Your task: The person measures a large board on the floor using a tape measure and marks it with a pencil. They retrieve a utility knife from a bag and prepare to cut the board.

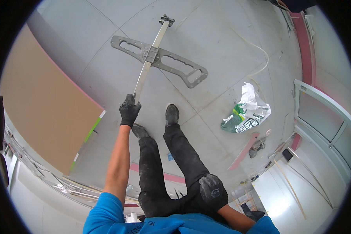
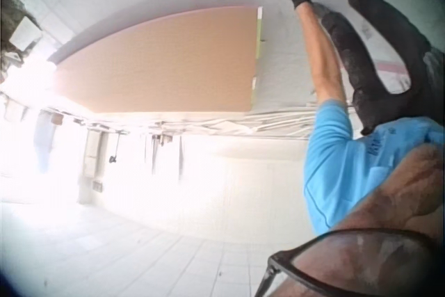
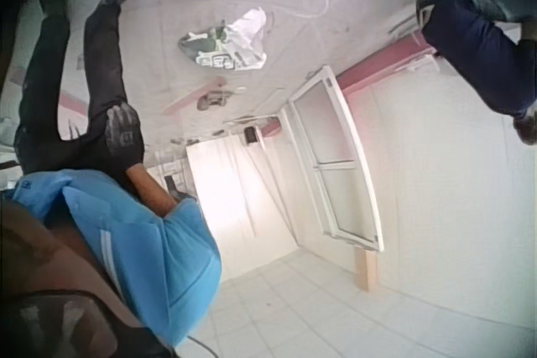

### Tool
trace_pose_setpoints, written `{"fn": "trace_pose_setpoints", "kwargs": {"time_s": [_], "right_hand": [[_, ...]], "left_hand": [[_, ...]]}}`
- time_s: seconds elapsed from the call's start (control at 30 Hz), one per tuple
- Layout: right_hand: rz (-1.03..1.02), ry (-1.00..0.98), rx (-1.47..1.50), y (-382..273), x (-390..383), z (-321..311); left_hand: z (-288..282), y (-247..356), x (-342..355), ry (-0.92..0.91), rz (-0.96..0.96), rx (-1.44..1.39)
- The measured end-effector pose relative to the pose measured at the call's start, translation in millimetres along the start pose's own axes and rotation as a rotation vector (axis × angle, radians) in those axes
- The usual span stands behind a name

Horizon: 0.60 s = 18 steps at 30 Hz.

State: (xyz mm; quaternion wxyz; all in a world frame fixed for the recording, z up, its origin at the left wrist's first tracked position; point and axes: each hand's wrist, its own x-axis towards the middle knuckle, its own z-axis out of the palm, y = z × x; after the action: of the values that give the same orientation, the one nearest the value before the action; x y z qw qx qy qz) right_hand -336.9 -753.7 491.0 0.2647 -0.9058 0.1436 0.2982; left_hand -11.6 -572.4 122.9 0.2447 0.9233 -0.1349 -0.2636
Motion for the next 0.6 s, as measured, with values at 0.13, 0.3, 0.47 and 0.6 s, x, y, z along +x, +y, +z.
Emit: {"fn": "trace_pose_setpoints", "kwargs": {"time_s": [0.13, 0.3, 0.47, 0.6], "right_hand": [[-0.028, 0.001, -0.003, 3, 0, 3], [-0.013, -0.082, -0.067, -1, 4, -4], [-0.025, -0.073, -0.137, -8, 8, -9], [-0.016, -0.048, -0.162, -10, 5, -7]], "left_hand": [[23, -27, 3, -0.012, -0.001, 0.007], [66, -76, 11, -0.055, -0.029, -0.028], [91, -104, 20, -0.018, 0.06, 0.11], [88, -107, 25, -0.185, -0.013, 0.123]]}}
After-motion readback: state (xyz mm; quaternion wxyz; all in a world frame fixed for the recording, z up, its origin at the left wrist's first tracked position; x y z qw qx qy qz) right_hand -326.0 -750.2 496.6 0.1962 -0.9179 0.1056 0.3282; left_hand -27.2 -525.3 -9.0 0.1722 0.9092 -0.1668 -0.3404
